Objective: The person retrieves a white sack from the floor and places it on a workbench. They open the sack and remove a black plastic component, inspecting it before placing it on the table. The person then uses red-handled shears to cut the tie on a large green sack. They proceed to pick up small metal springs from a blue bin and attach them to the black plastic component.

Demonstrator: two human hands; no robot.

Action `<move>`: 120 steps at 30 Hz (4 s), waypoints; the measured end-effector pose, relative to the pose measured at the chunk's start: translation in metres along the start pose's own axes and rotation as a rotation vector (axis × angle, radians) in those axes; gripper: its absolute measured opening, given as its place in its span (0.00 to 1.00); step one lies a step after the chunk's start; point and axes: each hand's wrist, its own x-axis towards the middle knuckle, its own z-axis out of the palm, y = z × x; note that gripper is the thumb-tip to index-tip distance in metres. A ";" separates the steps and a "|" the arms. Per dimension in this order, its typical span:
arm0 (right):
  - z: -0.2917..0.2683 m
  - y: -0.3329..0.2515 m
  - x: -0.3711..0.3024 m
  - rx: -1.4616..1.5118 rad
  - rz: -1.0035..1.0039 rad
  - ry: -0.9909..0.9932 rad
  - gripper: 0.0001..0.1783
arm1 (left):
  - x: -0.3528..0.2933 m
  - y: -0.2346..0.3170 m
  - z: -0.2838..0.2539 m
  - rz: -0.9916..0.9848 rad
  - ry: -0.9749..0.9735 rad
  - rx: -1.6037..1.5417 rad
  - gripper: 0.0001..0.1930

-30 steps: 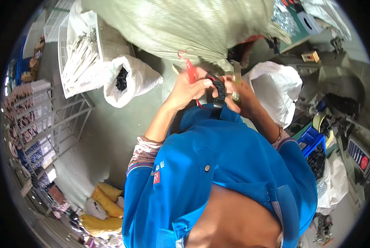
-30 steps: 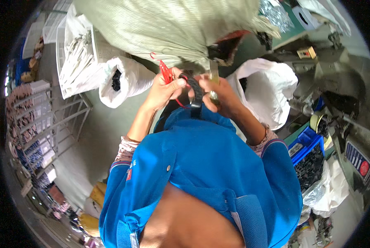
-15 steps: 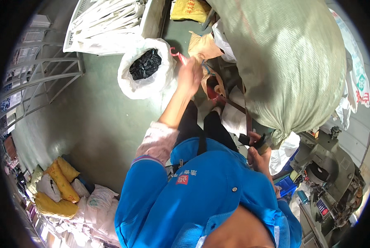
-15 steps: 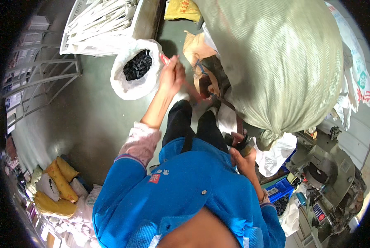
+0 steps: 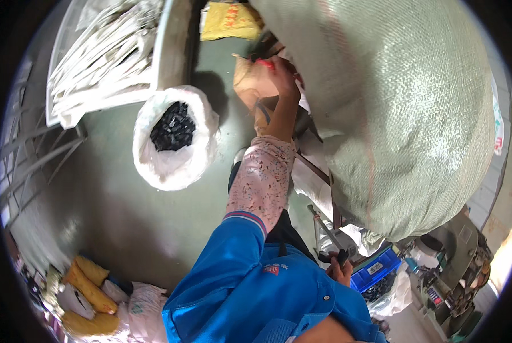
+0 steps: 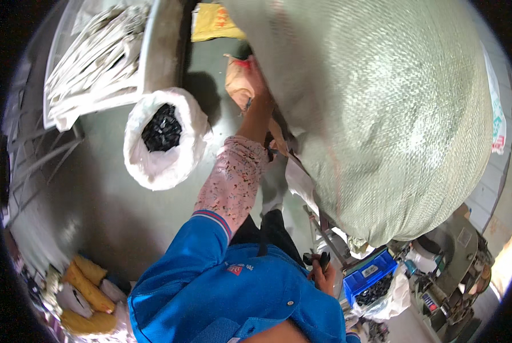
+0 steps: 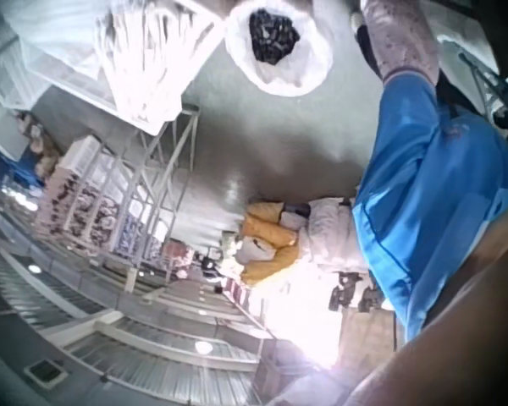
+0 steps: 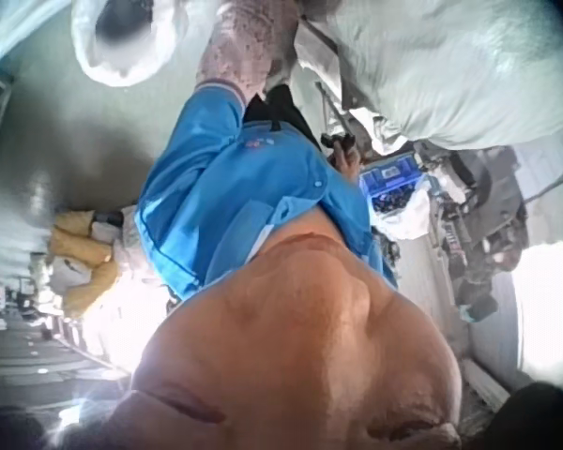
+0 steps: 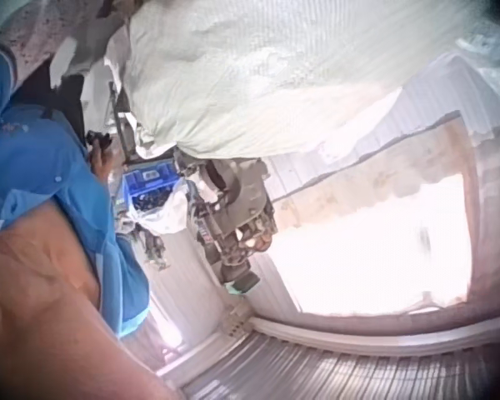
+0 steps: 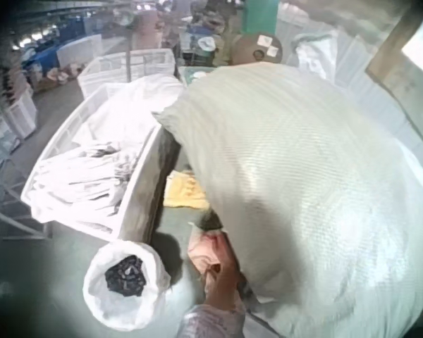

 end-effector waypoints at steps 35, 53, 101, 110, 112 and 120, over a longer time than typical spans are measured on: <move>-0.171 0.164 0.034 1.490 0.022 -0.328 0.17 | -0.569 -0.044 -0.171 -1.262 -1.042 0.893 0.24; -0.540 0.222 0.288 -0.291 -0.606 0.622 0.15 | -0.624 -0.105 -0.143 -0.868 -0.946 1.054 0.11; -0.228 -0.035 0.392 -0.725 -0.751 0.574 0.21 | -0.485 -0.047 -0.109 -0.704 -1.073 1.648 0.11; -0.249 -0.024 0.388 -0.430 -0.875 0.609 0.29 | -0.495 -0.092 -0.067 -1.109 -0.897 1.272 0.10; -0.250 -0.020 0.391 -0.428 -0.795 0.589 0.20 | -0.491 -0.098 -0.063 -1.132 -0.884 1.229 0.11; -0.247 -0.029 0.388 -0.290 -0.646 0.781 0.22 | -0.499 -0.095 -0.056 -1.076 -0.859 1.228 0.15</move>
